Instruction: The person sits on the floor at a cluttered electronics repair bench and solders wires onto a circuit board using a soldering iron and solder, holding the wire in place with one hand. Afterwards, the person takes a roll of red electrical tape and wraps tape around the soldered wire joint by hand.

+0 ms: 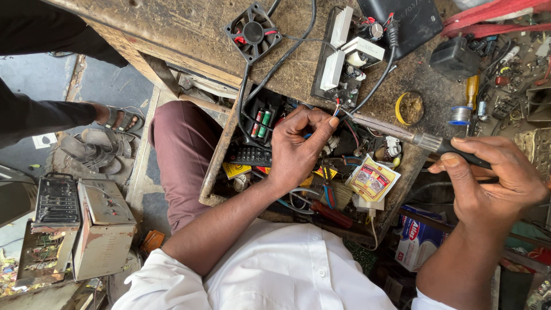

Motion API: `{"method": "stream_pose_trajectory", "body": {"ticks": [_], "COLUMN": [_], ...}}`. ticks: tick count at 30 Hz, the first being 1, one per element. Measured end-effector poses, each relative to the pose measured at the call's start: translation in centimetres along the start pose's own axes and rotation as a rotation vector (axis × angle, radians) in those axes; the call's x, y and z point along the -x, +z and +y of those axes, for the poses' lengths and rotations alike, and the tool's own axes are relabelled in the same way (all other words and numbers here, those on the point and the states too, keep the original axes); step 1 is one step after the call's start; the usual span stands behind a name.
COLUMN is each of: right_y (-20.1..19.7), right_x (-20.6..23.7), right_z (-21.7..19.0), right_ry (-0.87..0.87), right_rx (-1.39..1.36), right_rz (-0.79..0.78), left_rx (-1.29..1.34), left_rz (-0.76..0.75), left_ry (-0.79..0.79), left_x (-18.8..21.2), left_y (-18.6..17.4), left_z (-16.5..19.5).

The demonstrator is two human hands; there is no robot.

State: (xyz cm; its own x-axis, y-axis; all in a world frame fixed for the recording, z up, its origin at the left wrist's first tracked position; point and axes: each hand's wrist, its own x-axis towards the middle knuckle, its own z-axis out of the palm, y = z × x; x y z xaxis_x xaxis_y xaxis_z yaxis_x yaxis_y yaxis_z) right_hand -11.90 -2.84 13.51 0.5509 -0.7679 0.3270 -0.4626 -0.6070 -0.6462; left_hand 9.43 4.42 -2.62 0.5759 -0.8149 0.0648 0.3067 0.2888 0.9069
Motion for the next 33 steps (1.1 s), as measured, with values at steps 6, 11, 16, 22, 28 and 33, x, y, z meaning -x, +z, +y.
{"method": "stream_pose_trajectory", "body": {"ticks": [6, 11, 16, 22, 28, 33], "right_y": [0.3, 0.5, 0.5, 0.5, 0.3, 0.4], "right_x": [0.1, 0.3, 0.4, 0.5, 0.8, 0.9], "right_z": [0.2, 0.5, 0.7, 0.9, 1.2, 1.3], "right_ry": [0.015, 0.047, 0.038, 0.043, 0.053, 0.059], "right_rx": [-0.018, -0.032, -0.058, -0.088, -0.117, -0.117], "right_rz": [0.011, 0.028, 0.029, 0.044, 0.057, 0.061], "left_rx": [0.014, 0.010, 0.013, 0.011, 0.028, 0.018], "left_rz": [-0.001, -0.003, -0.011, -0.005, -0.005, -0.001], "left_ry": [-0.017, -0.012, -0.014, -0.030, -0.021, -0.024], "left_x": [-0.1, 0.0, 0.0, 0.0, -0.1, -0.1], "left_y": [-0.1, -0.1, -0.3, 0.0, 0.3, 0.3], "left_z": [0.0, 0.0, 0.2, 0.4, 0.2, 0.2]}}
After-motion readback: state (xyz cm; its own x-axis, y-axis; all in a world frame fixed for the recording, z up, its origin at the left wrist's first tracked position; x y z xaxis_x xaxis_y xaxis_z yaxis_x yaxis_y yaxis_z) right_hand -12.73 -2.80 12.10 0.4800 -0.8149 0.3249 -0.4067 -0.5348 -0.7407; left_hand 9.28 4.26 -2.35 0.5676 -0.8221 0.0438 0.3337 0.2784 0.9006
